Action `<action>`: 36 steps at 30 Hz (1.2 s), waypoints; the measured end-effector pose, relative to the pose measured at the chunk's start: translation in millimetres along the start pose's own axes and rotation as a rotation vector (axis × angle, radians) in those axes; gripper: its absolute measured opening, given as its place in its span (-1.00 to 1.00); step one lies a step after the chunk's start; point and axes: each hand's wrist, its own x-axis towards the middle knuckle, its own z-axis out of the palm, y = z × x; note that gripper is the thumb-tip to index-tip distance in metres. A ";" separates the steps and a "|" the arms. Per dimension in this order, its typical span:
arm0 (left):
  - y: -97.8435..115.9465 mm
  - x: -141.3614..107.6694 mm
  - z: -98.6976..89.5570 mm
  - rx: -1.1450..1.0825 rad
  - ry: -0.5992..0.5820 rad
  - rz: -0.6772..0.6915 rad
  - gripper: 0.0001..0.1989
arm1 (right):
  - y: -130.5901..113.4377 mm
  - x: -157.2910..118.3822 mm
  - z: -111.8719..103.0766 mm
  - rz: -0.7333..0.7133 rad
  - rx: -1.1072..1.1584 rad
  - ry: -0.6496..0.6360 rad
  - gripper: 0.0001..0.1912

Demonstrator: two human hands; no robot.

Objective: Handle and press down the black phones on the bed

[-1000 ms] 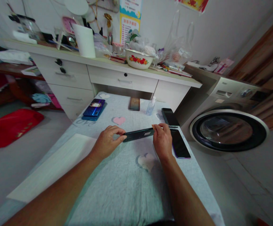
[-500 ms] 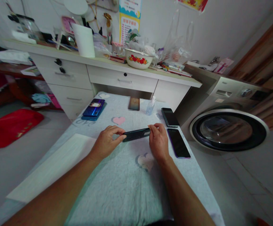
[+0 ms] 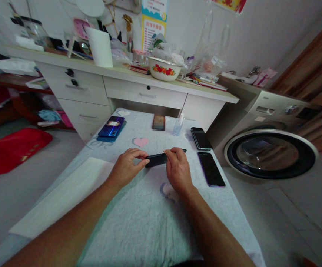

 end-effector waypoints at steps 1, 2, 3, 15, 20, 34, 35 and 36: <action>0.2 0.0 -0.1 0.000 0.002 0.001 -0.87 | -1.3 -0.1 0.6 -0.007 0.005 -0.005 -0.65; 0.4 0.0 -0.2 -0.001 0.002 0.001 -0.87 | -2.5 -0.1 1.2 -0.012 0.009 -0.006 -0.65; 0.6 0.0 -0.3 -0.002 0.001 0.000 -0.87 | -3.7 -0.1 1.7 -0.016 0.012 -0.008 -0.65; 1.3 -0.9 -0.9 -0.011 0.005 -0.040 -0.86 | -18.5 0.2 4.3 -0.071 -0.017 -0.067 -0.64; 1.4 -0.6 -0.1 -0.024 0.007 -0.060 -0.87 | -22.6 0.5 5.2 -0.096 -0.013 -0.082 -0.62; 2.4 -0.4 -0.1 -0.035 0.004 -0.026 -0.88 | -28.0 -1.1 9.4 -0.173 -0.014 -0.098 -0.64; 2.2 -0.2 -0.1 -0.035 0.003 -0.022 -0.88 | -27.9 -1.5 10.2 -0.178 -0.015 -0.100 -0.63; 1.9 -0.1 -0.1 -0.033 0.002 -0.019 -0.89 | -27.6 -1.8 11.0 -0.184 -0.014 -0.102 -0.63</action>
